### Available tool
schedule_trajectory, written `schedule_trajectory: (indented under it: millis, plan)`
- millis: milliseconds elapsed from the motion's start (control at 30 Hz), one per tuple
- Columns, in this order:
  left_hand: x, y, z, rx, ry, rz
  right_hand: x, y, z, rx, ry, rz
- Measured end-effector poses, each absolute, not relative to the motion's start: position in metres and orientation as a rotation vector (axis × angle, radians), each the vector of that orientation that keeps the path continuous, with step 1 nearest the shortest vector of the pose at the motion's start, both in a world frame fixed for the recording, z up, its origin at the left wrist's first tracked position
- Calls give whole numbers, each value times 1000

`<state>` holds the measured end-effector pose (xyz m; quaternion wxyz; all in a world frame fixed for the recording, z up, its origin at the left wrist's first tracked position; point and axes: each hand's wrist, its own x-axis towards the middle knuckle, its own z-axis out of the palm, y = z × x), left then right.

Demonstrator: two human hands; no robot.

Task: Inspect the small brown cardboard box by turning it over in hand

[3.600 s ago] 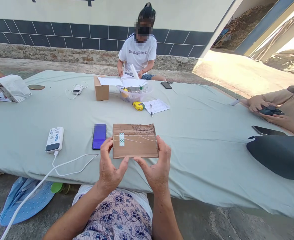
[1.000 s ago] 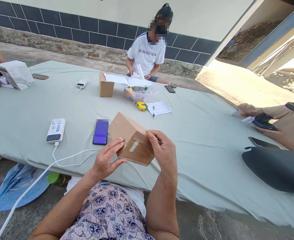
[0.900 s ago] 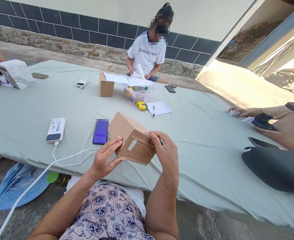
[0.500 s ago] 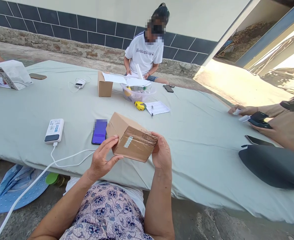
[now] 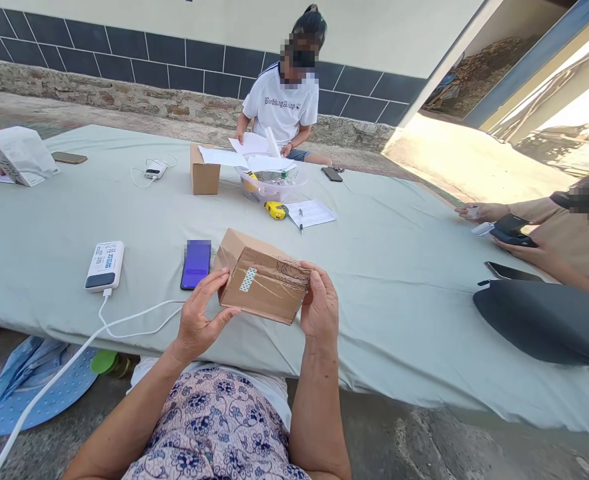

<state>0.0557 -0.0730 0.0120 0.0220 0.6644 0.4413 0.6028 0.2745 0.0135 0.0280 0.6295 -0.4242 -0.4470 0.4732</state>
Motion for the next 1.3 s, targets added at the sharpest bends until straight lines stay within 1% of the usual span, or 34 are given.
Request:
schedule_trajectory:
  millis: [533,733,933,1167,1233,1300]
  plan:
    - [52,-71,5,1908,1485,1843,266,9,15,-899,-1106,1165]
    - [50,-71,4,1840,1492,1852,267,6,15,-933,-1223,1104]
    - [50,-70,3,1799,1460,1864,280,6,14,-859,-1385,1169]
    - [51,-70,3,1772,1455,1865,289,1,23,-1078,-1525,1087]
    - [51,-70,4,1783,1439,1869,293,-2,26,-1212,-1559,1136]
    - [52,-70,5,1783,1435,1872,295,-4,28,-1273,-1573,1255]
